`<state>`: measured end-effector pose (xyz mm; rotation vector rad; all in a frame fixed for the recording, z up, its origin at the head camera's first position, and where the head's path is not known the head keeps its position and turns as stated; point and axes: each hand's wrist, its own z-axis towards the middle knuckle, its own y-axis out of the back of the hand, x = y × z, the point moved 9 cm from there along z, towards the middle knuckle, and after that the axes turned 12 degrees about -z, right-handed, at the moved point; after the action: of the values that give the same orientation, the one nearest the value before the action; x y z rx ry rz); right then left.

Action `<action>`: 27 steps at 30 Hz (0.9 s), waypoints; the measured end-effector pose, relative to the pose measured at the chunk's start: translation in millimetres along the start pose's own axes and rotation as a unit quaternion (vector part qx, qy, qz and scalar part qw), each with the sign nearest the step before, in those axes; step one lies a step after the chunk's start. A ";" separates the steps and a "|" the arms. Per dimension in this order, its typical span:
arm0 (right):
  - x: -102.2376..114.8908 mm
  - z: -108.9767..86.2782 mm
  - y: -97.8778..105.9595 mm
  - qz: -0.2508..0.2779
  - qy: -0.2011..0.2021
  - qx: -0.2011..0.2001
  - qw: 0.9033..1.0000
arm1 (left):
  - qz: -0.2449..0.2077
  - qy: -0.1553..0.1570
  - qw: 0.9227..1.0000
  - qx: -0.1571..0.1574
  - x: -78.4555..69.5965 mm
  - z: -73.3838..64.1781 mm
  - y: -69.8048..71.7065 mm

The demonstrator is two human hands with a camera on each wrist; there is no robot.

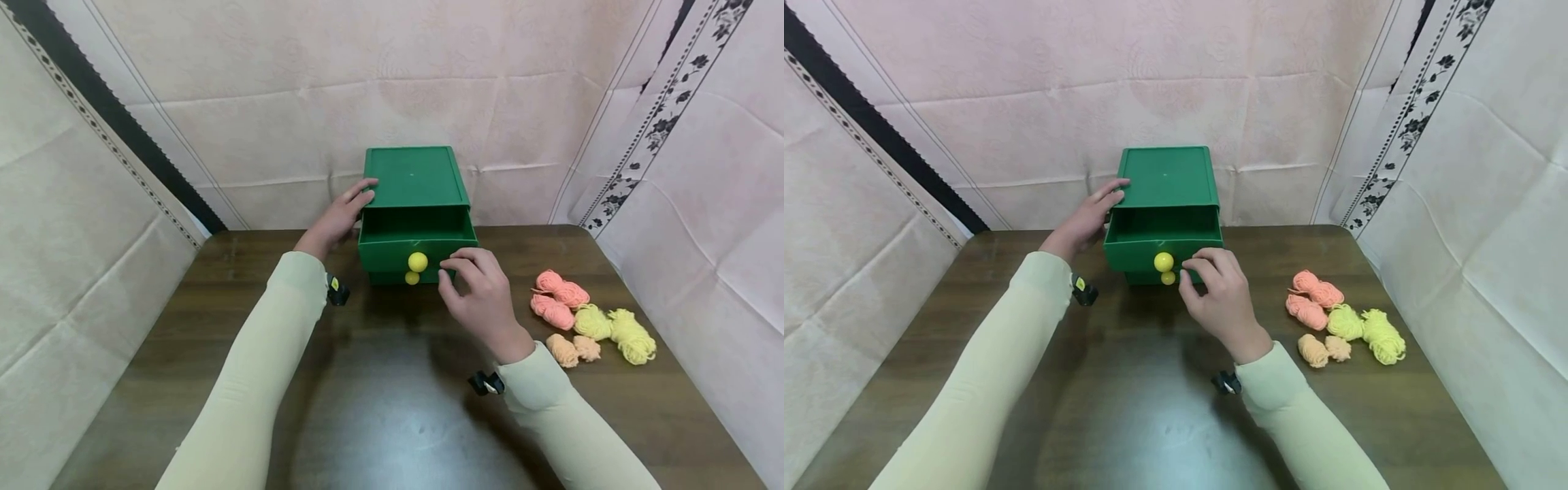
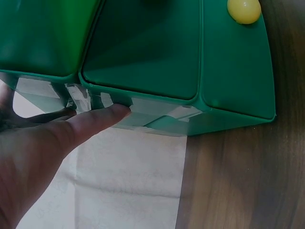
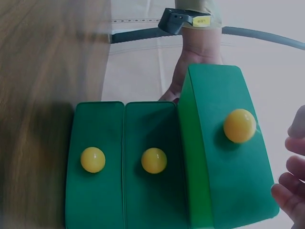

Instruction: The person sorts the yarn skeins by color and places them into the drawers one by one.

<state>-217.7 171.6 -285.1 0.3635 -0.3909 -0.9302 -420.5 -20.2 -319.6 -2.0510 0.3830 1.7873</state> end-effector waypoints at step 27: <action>-42.3 -16.3 37.4 -0.047 -0.058 -0.002 0.997 | 0.004 0.002 1.000 -0.003 -1.5 -4.2 -1.1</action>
<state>-206.6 229.1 -289.1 0.3279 -0.4807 -1.0473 -416.5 -21.3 -317.6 -2.0598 0.3860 1.7920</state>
